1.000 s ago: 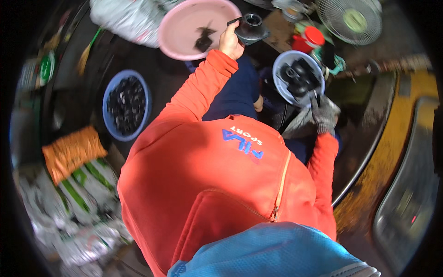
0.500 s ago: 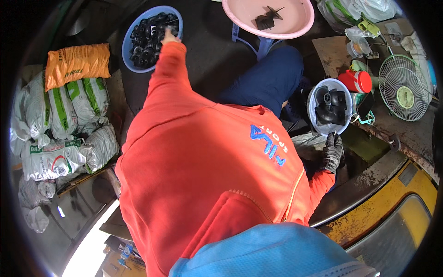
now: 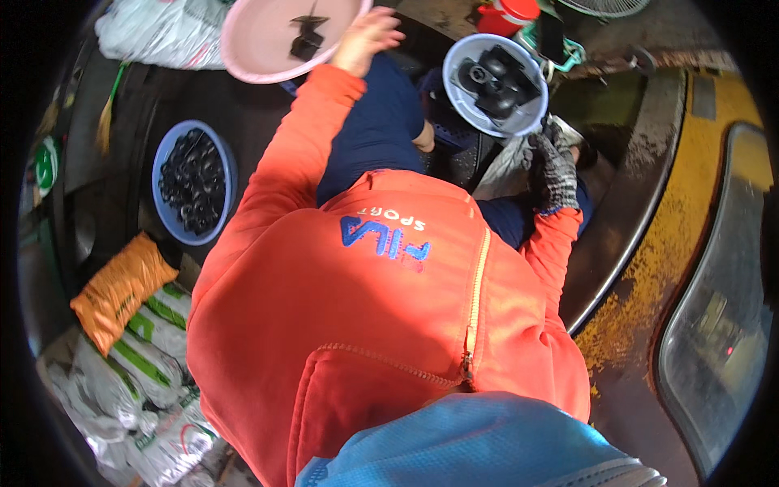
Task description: The person sits on the floor and repeatedly cleans small black molded parts by hand, rubbing each part and placing it into a blue basin. The person handles the parts one at a time, rotating them to clean different sides.
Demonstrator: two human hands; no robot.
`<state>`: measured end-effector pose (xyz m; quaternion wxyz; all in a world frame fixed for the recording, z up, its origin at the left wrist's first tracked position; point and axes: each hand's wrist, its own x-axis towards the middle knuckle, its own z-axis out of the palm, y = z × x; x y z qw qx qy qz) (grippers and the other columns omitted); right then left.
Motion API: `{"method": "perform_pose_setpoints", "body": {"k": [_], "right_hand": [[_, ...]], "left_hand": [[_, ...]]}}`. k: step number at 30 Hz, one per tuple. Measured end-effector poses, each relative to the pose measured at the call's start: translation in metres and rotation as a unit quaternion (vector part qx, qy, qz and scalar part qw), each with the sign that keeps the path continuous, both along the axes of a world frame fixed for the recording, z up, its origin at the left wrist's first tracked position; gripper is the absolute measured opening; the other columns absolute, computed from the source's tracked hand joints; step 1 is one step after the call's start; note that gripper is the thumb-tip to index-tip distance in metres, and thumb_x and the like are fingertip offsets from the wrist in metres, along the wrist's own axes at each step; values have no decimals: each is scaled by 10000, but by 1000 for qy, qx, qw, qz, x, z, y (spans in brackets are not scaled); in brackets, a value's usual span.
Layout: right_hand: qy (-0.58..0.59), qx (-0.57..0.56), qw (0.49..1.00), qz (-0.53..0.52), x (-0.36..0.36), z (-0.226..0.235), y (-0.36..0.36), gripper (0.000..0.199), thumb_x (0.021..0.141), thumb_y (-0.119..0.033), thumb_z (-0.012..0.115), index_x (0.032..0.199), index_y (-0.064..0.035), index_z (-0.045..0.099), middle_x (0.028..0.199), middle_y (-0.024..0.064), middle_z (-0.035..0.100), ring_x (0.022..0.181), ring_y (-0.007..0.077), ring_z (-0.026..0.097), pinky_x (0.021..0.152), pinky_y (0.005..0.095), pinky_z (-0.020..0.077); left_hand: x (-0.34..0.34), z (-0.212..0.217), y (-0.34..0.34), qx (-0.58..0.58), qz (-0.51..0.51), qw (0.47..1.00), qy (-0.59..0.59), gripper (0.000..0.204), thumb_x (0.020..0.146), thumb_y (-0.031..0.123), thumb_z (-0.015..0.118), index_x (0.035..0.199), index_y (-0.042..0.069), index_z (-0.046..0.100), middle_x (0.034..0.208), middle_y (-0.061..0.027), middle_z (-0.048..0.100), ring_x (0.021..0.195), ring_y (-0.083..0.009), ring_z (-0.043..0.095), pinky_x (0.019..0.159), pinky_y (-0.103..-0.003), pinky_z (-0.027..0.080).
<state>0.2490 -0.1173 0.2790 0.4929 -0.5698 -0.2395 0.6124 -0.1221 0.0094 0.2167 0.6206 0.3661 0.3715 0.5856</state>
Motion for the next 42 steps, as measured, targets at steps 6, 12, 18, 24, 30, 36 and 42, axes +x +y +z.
{"method": "perform_pose_setpoints", "body": {"k": [6, 12, 18, 24, 30, 36, 42], "right_hand": [[-85, 44, 994, -56, 0, -2, 13, 205, 874, -110, 543, 1077, -82, 525, 704, 1, 506, 527, 111, 464, 444, 238, 370], [-110, -28, 993, 45, 24, -26, 18, 323, 864, -236, 554, 1141, -69, 548, 811, 31, 564, 632, 119, 515, 544, 252, 420], [-319, -19, 944, 80, 35, -43, 29, 541, 848, -364, 603, 1254, -24, 490, 1087, 161, 577, 980, 230, 541, 825, 325, 428], [-20, 72, 997, 29, -11, 7, 27, 513, 824, -307, 663, 1237, -44, 508, 1087, 81, 596, 914, 184, 599, 708, 277, 489], [221, 19, 973, -69, -62, 60, -18, 477, 876, -269, 610, 1278, -69, 451, 1149, 92, 562, 984, 207, 591, 769, 320, 534], [207, 77, 975, -39, -63, 33, -17, 437, 944, -271, 499, 1319, -66, 408, 1259, 132, 496, 1122, 233, 525, 949, 352, 452], [5, 320, 947, 6, -68, -2, 2, 500, 906, -308, 552, 1304, -49, 393, 1325, 69, 423, 1219, 178, 412, 1062, 324, 298]], "left_hand": [[176, -70, 34, 131, -232, 746, 611, 644, 705, 100, 680, 1313, 125, 468, 1300, -128, 504, 1136, -307, 526, 973, -385, 415], [197, -125, 66, 110, -251, 643, 715, 480, 732, 86, 613, 1207, 67, 544, 1281, -162, 499, 1198, -338, 456, 1017, -403, 367], [172, -47, 51, 277, -93, 680, 673, 472, 618, 163, 749, 1062, 79, 611, 1055, -116, 561, 1068, -315, 493, 943, -399, 404], [164, 58, -9, 400, -96, 833, 370, 502, 587, 102, 775, 1063, 80, 618, 1186, -73, 586, 1196, -261, 473, 1034, -385, 344], [174, 107, -60, 320, -123, 931, 129, 631, 642, 69, 811, 1192, 64, 502, 1151, -78, 610, 1113, -181, 532, 989, -335, 388], [172, 133, -71, 316, -75, 928, 182, 576, 623, 120, 846, 1119, 68, 558, 1089, -57, 622, 1016, -133, 564, 901, -288, 446], [184, 142, -92, 310, -71, 913, 256, 489, 600, 209, 861, 1023, 91, 646, 1056, -36, 609, 1019, -169, 555, 905, -309, 429]]}}
